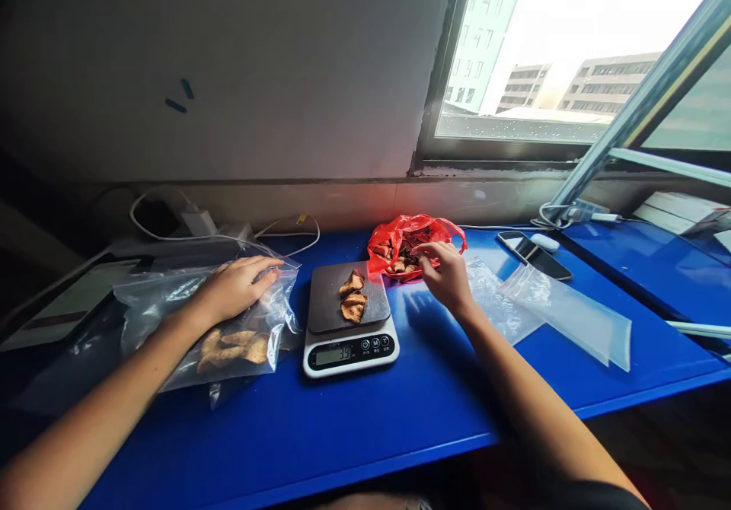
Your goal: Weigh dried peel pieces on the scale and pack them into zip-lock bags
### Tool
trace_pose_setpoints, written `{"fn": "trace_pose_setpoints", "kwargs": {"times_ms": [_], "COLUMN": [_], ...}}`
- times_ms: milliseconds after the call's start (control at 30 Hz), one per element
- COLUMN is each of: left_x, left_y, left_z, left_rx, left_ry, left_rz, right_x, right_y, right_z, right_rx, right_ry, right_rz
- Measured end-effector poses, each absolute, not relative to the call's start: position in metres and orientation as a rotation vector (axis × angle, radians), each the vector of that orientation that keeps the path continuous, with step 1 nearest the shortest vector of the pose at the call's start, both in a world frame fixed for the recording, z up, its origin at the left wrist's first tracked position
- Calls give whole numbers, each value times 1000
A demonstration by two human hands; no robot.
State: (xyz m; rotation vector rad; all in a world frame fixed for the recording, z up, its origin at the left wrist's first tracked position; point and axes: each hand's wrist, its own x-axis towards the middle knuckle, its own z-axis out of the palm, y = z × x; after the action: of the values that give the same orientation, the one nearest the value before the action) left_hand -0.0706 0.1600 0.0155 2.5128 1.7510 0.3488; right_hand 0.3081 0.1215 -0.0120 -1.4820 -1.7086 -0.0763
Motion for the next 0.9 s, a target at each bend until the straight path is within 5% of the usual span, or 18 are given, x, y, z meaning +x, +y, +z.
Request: {"fn": "trace_pose_setpoints", "kwargs": {"times_ms": [267, 900], "left_x": [-70, -70], "left_y": [154, 159], "left_z": [17, 12], "left_rx": [2548, 2542], "left_ry": [1731, 1645], "left_rz": [366, 329], "right_x": [307, 290], "right_y": [185, 197], "right_z": [-10, -22], "right_rx": [-1925, -2125], "right_ry": [-1610, -1815], "right_rz": [-70, -22]}}
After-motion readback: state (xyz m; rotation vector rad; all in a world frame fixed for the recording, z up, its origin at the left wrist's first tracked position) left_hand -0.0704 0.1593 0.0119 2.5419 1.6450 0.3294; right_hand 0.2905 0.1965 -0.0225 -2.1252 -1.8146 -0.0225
